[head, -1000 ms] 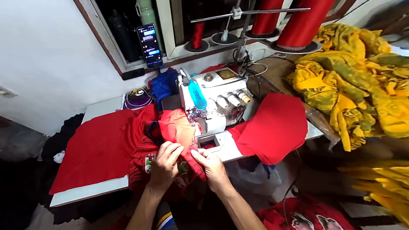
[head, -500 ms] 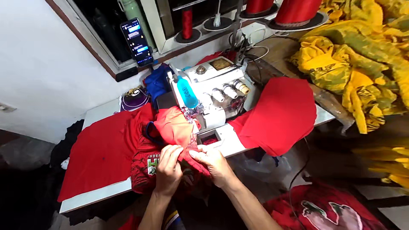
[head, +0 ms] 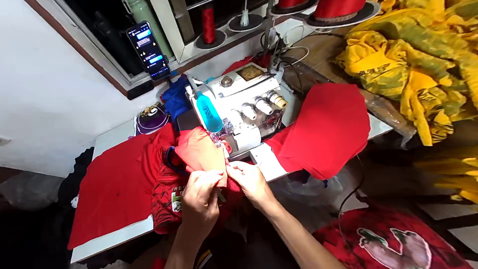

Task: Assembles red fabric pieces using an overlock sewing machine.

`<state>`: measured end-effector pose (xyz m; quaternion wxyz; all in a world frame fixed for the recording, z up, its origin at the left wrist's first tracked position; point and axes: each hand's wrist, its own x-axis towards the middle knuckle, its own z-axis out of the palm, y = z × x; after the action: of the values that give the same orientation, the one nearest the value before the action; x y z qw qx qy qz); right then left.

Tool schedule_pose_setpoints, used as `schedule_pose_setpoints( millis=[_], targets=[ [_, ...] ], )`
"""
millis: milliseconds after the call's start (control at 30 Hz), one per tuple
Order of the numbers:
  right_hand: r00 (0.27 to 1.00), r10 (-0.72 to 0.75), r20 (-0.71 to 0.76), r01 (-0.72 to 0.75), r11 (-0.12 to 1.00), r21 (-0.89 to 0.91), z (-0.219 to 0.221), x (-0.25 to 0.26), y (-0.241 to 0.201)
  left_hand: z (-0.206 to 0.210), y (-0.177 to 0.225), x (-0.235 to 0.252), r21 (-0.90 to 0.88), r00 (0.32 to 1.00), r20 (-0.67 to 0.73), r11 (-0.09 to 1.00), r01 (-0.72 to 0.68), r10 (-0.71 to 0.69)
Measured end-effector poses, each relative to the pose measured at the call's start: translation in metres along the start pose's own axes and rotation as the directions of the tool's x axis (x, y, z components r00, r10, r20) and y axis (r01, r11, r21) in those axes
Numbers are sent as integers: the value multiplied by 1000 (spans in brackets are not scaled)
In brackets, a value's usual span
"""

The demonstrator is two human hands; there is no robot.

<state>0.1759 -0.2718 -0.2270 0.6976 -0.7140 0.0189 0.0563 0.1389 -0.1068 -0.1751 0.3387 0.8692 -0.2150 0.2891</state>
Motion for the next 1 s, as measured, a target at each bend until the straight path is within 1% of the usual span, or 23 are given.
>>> schedule_pose_setpoints(
  millis=[133, 233, 300, 367, 433, 567, 667, 767, 833, 933, 1000],
  targets=[
    [997, 3, -82, -5, 1000, -23, 2, -15, 7, 7, 8, -2, 18, 999, 31, 1000, -13, 12],
    [989, -8, -146, 3, 999, -40, 4, -13, 4, 17, 4, 7, 138, 998, 55, 990, -34, 27],
    [987, -21, -160, 18, 1000, -21, 4, -7, 2, 26, -3, 15, 202, 997, 73, 979, -39, 24],
    [987, -23, -157, 27, 999, 22, 5, -3, 0, 32, -10, 20, 232, 996, 80, 971, -47, 29],
    [992, -3, -129, 19, 992, 128, 5, -3, -3, 35, -14, 21, 260, 996, 73, 964, -60, 42],
    [996, 79, -52, -61, 957, 283, 6, -15, -5, 34, -17, 14, 279, 993, 79, 954, -105, 86],
    [993, 103, -53, -83, 954, 287, 7, -19, -7, 30, -16, 14, 284, 989, 87, 948, -142, 122],
    [995, 75, -60, -58, 967, 249, 6, -22, -9, 26, -13, 15, 278, 981, 107, 943, -185, 161],
    [996, 68, -52, -53, 966, 255, 6, -24, -13, 25, -11, 15, 289, 975, 124, 934, -211, 182],
    [996, 87, -20, -71, 911, 406, 8, -25, -21, 26, -11, 11, 309, 965, 159, 918, -249, 208],
    [988, 154, -28, -122, 871, 477, 11, -20, -25, 25, -10, 6, 308, 967, 169, 922, -234, 189]
  ],
)
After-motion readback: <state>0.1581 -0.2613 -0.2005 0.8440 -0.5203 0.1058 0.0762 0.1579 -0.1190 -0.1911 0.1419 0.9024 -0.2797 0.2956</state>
